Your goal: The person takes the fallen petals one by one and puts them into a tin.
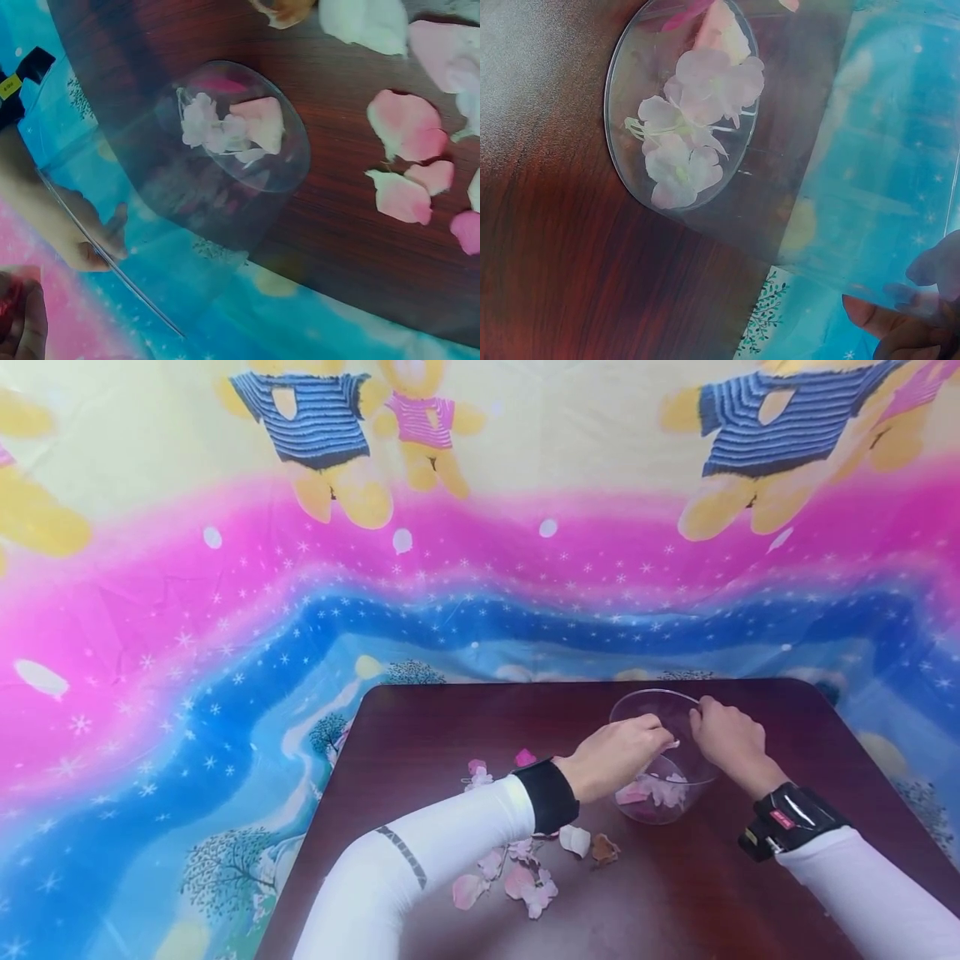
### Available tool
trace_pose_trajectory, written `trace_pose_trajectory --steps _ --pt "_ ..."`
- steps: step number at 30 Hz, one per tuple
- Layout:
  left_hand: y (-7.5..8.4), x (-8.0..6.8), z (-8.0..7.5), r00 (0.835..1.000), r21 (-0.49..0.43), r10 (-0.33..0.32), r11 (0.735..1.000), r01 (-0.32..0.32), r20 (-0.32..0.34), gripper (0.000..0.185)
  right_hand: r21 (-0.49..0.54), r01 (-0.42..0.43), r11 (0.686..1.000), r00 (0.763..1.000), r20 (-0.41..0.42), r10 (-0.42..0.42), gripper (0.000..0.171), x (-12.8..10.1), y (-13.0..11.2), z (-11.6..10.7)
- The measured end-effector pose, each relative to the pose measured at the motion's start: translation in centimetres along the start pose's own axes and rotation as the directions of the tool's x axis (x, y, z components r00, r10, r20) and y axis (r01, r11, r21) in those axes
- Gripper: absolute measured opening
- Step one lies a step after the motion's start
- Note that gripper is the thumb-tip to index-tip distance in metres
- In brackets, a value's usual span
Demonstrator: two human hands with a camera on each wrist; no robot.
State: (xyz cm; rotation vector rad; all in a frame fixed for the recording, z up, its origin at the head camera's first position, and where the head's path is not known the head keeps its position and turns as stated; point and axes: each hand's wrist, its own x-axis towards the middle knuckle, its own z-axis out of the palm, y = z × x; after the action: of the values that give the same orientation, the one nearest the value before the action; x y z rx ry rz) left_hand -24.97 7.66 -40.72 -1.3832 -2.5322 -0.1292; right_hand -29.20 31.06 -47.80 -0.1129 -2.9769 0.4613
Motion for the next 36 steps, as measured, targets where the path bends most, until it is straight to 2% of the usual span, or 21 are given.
trace_pose_trajectory --steps 3,4,6,7,9,11,12,15,20,27,36 --pt "0.2 0.6 0.5 0.999 -0.017 -0.042 0.999 0.042 -0.018 0.028 0.003 0.001 1.0 1.0 0.008 -0.001 0.031 0.0 -0.1 -0.1" --pt "0.2 0.7 0.8 0.998 -0.007 -0.054 0.999 0.054 0.01 0.036 0.005 0.002 1.0 1.0 0.011 -0.002 0.031 0.0 -0.1 0.0" --pt "0.3 0.5 1.2 0.99 0.013 -0.08 0.997 0.079 0.118 0.056 0.005 0.002 1.0 1.0 0.015 -0.002 0.032 0.0 -0.2 0.0" --pt "0.3 0.4 1.4 0.978 0.017 -0.093 0.996 0.091 0.187 0.066 0.004 0.003 1.0 1.0 0.018 -0.003 0.033 0.0 -0.2 0.0" --pt "0.4 -0.1 1.8 0.944 0.022 -0.111 0.994 0.11 0.31 0.08 0.001 0.004 1.0 1.0 0.022 -0.004 0.034 0.0 -0.1 0.0" --pt "0.5 -0.6 1.9 0.913 0.003 -0.123 0.991 0.133 0.39 0.083 -0.002 0.005 1.0 1.0 0.024 -0.005 0.035 0.0 -0.1 0.0" --pt "0.6 -0.8 2.0 0.904 -0.01 -0.122 0.99 0.138 0.409 0.083 -0.002 0.005 1.0 1.0 0.026 -0.005 0.035 0.0 -0.1 0.1" --pt "0.8 -1.2 1.8 0.899 -0.034 -0.108 0.99 0.135 0.425 0.081 -0.003 0.004 1.0 0.999 0.032 -0.004 0.035 0.1 0.0 0.0" --pt "0.9 -1.5 1.5 0.901 -0.039 -0.09 0.992 0.118 0.425 0.08 -0.006 -0.004 1.0 0.999 0.038 0.004 0.034 0.1 0.0 -0.1" --pt "0.3 -2.7 1.6 0.915 -0.016 -0.092 0.994 0.106 0.393 0.078 -0.005 0.001 1.0 1.0 0.02 -0.001 0.032 0.0 -0.2 -0.1" --pt "-0.8 -4.1 2.2 0.921 0.008 -0.091 0.995 0.095 0.379 0.077 -0.005 0.008 1.0 1.0 0.006 -0.008 0.033 0.0 -0.1 -0.1"
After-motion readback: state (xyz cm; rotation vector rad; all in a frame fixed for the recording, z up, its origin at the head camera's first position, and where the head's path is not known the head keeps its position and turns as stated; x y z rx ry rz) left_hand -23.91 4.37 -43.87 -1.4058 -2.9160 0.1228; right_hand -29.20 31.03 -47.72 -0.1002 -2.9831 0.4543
